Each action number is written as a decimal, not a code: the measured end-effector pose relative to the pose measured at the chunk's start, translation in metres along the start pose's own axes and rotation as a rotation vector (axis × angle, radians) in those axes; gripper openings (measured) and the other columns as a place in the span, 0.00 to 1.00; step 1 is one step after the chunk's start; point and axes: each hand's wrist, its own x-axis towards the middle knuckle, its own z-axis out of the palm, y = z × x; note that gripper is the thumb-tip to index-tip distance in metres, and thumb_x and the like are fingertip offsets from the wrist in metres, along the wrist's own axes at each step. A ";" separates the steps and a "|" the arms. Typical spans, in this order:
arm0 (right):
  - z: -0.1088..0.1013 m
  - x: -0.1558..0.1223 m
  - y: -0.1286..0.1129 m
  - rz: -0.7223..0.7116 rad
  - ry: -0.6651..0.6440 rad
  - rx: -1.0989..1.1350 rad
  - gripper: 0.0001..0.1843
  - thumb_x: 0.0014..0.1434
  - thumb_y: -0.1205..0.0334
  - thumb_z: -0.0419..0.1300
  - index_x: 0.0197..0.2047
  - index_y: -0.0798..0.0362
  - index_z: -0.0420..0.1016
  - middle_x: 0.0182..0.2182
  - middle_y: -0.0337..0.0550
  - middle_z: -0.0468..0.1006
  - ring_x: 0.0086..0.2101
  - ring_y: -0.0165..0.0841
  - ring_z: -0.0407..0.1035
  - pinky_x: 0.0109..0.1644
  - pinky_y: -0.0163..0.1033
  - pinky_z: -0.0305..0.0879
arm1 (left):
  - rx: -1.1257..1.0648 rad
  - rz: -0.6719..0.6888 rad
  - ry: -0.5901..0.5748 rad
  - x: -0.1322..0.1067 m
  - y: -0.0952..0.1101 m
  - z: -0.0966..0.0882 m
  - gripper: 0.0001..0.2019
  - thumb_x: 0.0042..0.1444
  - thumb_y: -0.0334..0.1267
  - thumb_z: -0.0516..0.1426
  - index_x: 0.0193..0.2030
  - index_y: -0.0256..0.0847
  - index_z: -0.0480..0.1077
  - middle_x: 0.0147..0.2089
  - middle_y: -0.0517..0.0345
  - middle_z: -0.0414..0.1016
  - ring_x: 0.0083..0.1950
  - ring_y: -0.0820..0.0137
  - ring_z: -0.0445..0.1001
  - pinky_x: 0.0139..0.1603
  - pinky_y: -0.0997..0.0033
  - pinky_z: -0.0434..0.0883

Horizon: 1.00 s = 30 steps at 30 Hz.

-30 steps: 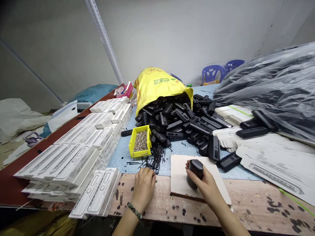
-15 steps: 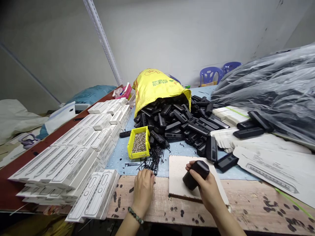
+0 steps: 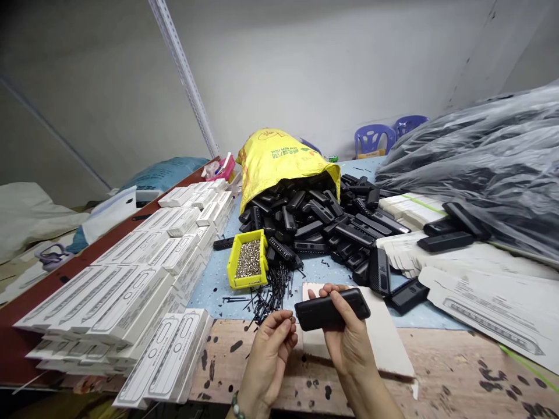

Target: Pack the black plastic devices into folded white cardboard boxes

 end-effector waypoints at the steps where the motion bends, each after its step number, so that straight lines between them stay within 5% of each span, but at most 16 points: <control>1: 0.001 -0.001 0.001 -0.004 -0.018 -0.005 0.19 0.39 0.64 0.75 0.34 0.53 0.73 0.34 0.35 0.70 0.35 0.27 0.67 0.56 0.50 0.70 | -0.007 0.007 0.004 0.000 0.000 0.000 0.22 0.38 0.41 0.71 0.38 0.35 0.71 0.35 0.59 0.71 0.32 0.81 0.68 0.38 0.79 0.68; 20: 0.003 -0.010 0.011 -0.196 -0.275 -0.177 0.12 0.48 0.63 0.70 0.33 0.50 0.70 0.32 0.36 0.68 0.35 0.27 0.65 0.52 0.47 0.70 | 0.059 0.089 0.021 0.000 -0.010 0.010 0.22 0.41 0.49 0.69 0.32 0.35 0.68 0.28 0.62 0.67 0.28 0.81 0.60 0.30 0.81 0.60; 24: -0.004 -0.007 -0.002 -0.168 -0.312 -0.280 0.11 0.49 0.62 0.70 0.33 0.50 0.71 0.31 0.36 0.70 0.33 0.28 0.67 0.49 0.47 0.71 | 0.170 0.064 -0.020 0.004 -0.017 0.005 0.20 0.44 0.50 0.67 0.31 0.35 0.69 0.27 0.62 0.65 0.28 0.81 0.59 0.30 0.80 0.58; 27: -0.016 0.001 -0.028 -0.308 -0.410 -0.583 0.12 0.45 0.64 0.72 0.32 0.51 0.74 0.32 0.41 0.73 0.38 0.36 0.71 0.52 0.49 0.69 | 0.324 0.067 -0.025 0.008 -0.009 -0.005 0.17 0.48 0.46 0.66 0.39 0.35 0.74 0.33 0.56 0.71 0.33 0.76 0.66 0.35 0.78 0.62; 30: -0.033 0.019 -0.042 -0.461 -0.370 -0.759 0.13 0.42 0.63 0.74 0.29 0.52 0.75 0.31 0.43 0.75 0.39 0.39 0.71 0.51 0.48 0.68 | 0.576 0.205 0.047 0.009 0.006 -0.012 0.19 0.56 0.45 0.59 0.53 0.41 0.71 0.48 0.51 0.72 0.48 0.69 0.69 0.48 0.74 0.66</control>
